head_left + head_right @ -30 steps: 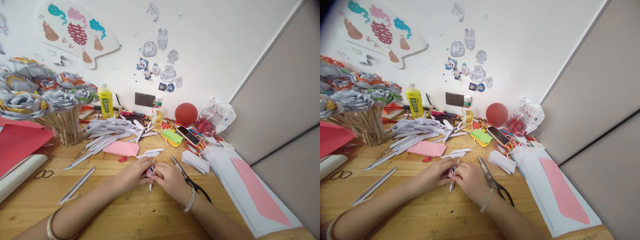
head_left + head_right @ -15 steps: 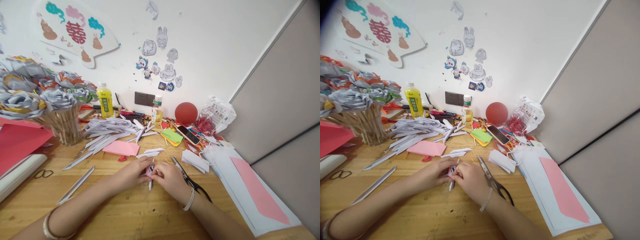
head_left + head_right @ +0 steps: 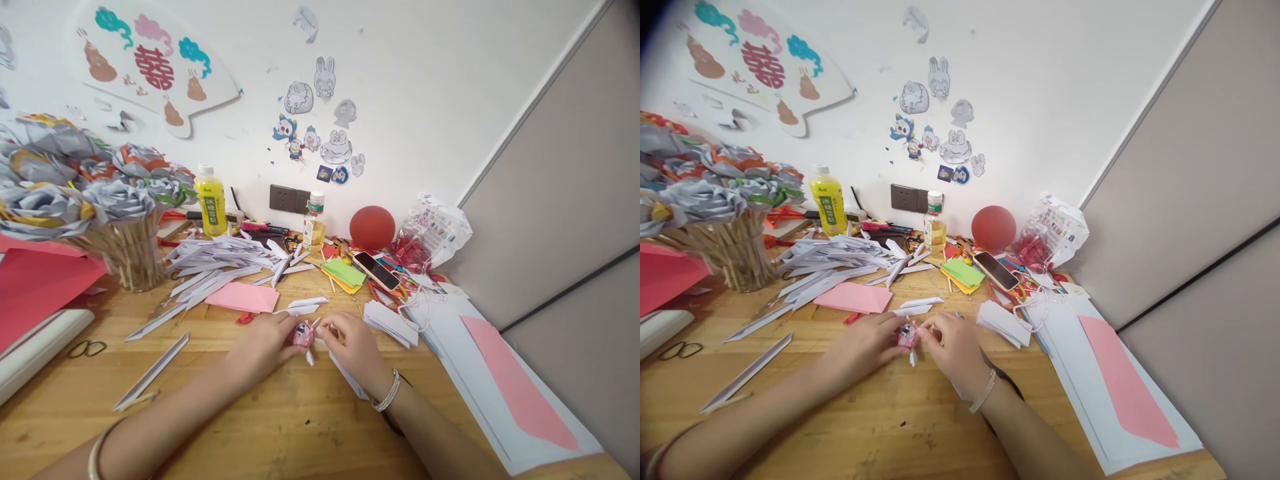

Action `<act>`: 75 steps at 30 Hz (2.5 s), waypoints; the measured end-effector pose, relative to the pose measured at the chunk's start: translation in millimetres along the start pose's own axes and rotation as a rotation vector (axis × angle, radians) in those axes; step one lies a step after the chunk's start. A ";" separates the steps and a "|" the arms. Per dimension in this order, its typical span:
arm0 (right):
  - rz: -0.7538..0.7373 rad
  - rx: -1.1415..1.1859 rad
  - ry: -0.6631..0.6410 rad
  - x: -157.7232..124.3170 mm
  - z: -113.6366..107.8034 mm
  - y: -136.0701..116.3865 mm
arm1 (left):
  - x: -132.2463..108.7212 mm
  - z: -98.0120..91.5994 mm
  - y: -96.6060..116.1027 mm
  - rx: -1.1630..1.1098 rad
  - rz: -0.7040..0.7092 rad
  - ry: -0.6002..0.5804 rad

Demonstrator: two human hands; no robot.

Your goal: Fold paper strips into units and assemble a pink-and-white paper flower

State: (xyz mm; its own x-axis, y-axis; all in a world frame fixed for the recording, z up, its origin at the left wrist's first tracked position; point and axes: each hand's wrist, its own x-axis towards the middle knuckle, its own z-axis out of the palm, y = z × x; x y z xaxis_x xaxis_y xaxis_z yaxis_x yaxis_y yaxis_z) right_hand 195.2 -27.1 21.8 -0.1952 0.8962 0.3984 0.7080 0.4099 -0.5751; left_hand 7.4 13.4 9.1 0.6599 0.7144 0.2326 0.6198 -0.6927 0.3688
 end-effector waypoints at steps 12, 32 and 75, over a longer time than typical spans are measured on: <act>-0.153 -0.106 -0.153 -2.3 6.4 -6.1 | 3.6 -4.9 -3.6 -0.114 0.155 0.036; -0.302 -0.555 -0.130 -9.2 11.5 -6.4 | -1.1 0.7 13.6 0.014 0.016 0.069; -0.178 -0.477 -0.191 -8.3 9.0 -13.0 | -1.3 -0.5 13.4 0.068 0.026 0.057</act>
State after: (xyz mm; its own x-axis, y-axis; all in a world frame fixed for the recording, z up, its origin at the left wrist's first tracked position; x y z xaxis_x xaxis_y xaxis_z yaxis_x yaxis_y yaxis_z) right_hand 181.5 -38.4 19.6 -0.4283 0.8532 0.2978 0.8737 0.4751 -0.1044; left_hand 14.6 3.3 14.2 0.6523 0.6991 0.2929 0.6311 -0.7150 0.3008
